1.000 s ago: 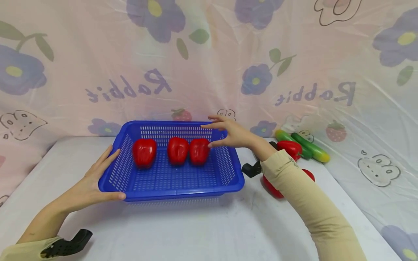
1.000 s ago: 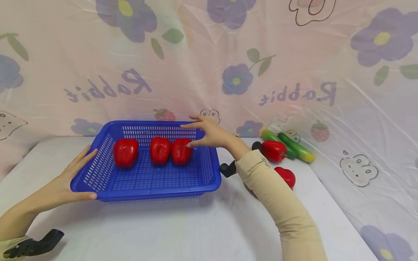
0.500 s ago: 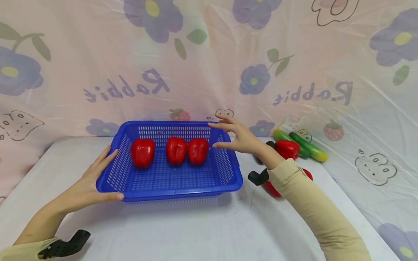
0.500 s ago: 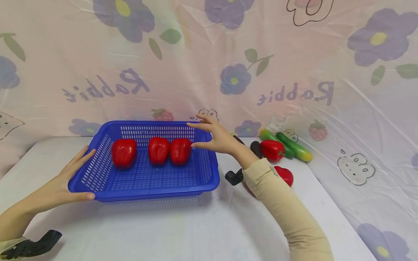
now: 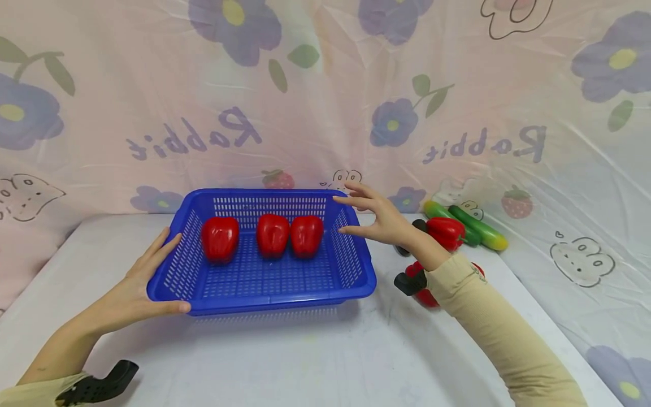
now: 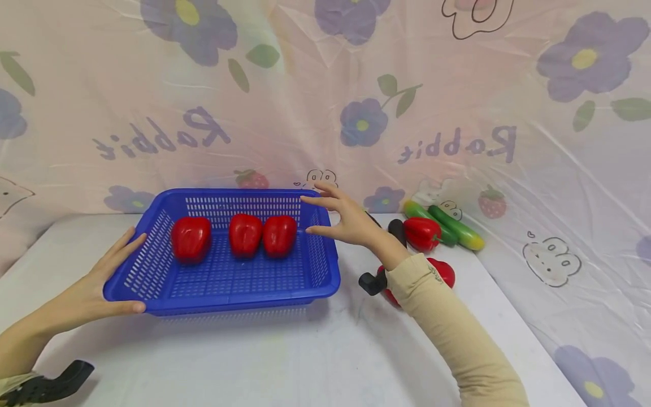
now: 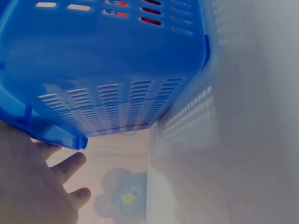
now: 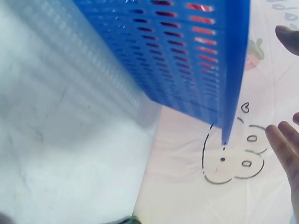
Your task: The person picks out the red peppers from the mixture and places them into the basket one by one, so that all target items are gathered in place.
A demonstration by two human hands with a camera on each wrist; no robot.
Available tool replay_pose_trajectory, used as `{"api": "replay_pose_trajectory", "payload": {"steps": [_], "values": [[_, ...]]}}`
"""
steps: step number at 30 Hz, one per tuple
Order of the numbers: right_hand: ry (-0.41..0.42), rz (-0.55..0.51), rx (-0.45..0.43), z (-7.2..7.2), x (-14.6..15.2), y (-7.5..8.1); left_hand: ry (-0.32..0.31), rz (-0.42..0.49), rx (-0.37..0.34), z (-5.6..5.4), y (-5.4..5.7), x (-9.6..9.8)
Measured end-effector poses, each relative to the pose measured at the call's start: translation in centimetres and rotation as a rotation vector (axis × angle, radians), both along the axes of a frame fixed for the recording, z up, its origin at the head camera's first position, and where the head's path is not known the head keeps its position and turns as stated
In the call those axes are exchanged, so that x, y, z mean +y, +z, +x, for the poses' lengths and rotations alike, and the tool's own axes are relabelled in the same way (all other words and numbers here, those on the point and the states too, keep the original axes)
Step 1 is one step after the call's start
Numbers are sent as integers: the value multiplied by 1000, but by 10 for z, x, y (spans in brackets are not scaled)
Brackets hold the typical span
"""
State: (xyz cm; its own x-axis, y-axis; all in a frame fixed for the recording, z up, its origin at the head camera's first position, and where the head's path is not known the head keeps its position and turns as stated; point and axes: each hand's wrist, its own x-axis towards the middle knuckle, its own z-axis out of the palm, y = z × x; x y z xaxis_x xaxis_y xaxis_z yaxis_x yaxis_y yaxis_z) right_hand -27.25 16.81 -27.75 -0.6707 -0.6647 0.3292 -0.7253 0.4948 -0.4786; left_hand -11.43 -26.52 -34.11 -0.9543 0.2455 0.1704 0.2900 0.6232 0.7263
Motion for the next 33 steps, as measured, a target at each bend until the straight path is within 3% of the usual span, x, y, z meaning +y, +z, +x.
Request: {"api": "replay_pose_trajectory", "payload": {"steps": [11,33], "values": [[-111,68,-14,7,26,-4,-2,7,-6,-1,-1,-1],[-138,189,-28,15,80,-15,-12,3,-16,-4,-2,-3]]}}
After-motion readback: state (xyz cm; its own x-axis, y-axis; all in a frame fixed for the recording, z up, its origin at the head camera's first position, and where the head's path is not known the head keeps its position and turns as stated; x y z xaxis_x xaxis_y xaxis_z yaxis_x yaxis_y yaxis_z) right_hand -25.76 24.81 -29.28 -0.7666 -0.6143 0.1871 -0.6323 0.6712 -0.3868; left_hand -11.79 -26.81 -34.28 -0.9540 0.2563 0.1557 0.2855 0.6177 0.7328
